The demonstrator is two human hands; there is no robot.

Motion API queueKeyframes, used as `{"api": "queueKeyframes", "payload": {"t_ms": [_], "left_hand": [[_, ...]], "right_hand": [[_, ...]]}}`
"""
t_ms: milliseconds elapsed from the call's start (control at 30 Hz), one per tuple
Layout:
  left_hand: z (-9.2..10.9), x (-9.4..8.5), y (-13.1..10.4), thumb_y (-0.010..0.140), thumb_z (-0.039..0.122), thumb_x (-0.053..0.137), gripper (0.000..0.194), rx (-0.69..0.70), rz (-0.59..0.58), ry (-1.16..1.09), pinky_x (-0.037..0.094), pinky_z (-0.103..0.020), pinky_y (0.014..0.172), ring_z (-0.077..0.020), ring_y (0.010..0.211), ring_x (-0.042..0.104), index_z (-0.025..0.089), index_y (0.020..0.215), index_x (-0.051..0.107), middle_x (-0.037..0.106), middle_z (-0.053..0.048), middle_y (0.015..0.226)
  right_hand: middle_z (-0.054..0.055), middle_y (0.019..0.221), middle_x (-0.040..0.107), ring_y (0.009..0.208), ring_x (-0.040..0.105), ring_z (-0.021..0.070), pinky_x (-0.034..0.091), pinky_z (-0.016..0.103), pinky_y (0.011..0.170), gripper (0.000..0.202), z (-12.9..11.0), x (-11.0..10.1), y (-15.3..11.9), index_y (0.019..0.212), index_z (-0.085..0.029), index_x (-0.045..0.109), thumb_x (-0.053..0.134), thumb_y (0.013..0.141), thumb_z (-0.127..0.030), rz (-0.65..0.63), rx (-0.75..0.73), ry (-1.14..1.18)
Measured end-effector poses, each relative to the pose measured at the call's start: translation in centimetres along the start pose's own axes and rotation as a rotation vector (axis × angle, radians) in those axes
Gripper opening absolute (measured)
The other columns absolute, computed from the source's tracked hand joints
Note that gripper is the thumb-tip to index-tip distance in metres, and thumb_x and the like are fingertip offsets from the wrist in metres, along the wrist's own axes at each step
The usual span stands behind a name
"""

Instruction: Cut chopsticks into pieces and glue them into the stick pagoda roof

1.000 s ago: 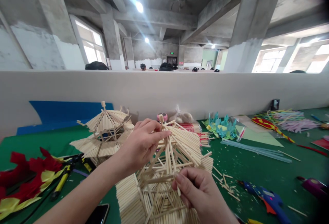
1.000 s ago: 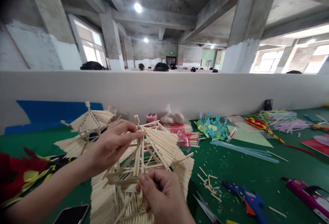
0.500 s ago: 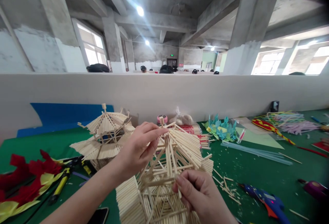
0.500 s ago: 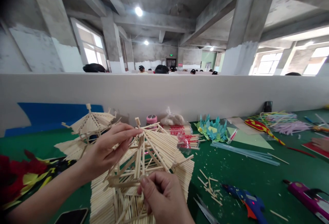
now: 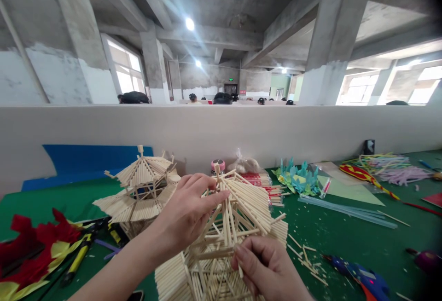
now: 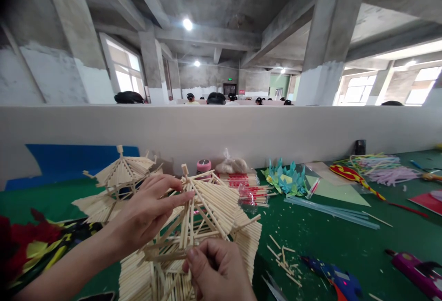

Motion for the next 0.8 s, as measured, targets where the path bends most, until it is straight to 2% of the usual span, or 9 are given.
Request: {"api": "queueKeyframes", "payload": {"t_ms": [167,400,800], "left_hand": [[0.08,-0.16,-0.05,0.081,0.006,0.036,0.033,-0.002,-0.018,0.044,0.039,-0.044,0.066,-0.0231,0.082,0.043,0.021,0.104,0.055,0.048,-0.010,0.092],[0.07,0.18,-0.35,0.080,0.004,0.035,0.037,-0.041,-0.010,-0.031,0.038,-0.041,0.068,-0.0223,0.085,0.044,0.019,0.110,0.051,0.051,-0.009,0.093],[0.02,0.10,-0.36,0.084,0.011,0.035,0.031,-0.063,-0.046,-0.024,0.037,-0.041,0.069,-0.0207,0.082,0.043,0.020,0.107,0.054,0.050,-0.009,0.091]], "right_hand": [[-0.007,0.037,0.035,0.032,0.028,0.0026,0.025,0.017,0.033,0.043,0.10,0.09,0.07,0.058,-0.017,0.058,0.051,0.070,-0.057,0.005,-0.005,-0.002],[-0.007,0.038,0.038,0.032,0.030,0.0027,0.027,0.017,0.035,0.040,-0.28,0.12,-0.04,0.058,-0.017,0.060,0.053,0.070,-0.055,0.016,-0.019,-0.024],[-0.008,0.040,0.034,0.034,0.028,0.0031,0.027,0.017,0.036,0.042,-0.51,0.34,-0.08,0.058,-0.017,0.055,0.050,0.070,-0.057,0.007,-0.005,-0.054]]}}
Point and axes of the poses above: each hand's wrist, its own y-axis towards the middle knuckle, its own x-axis out of the palm, z = x × y, the point moved 1 cm from there along y, towards the middle knuckle
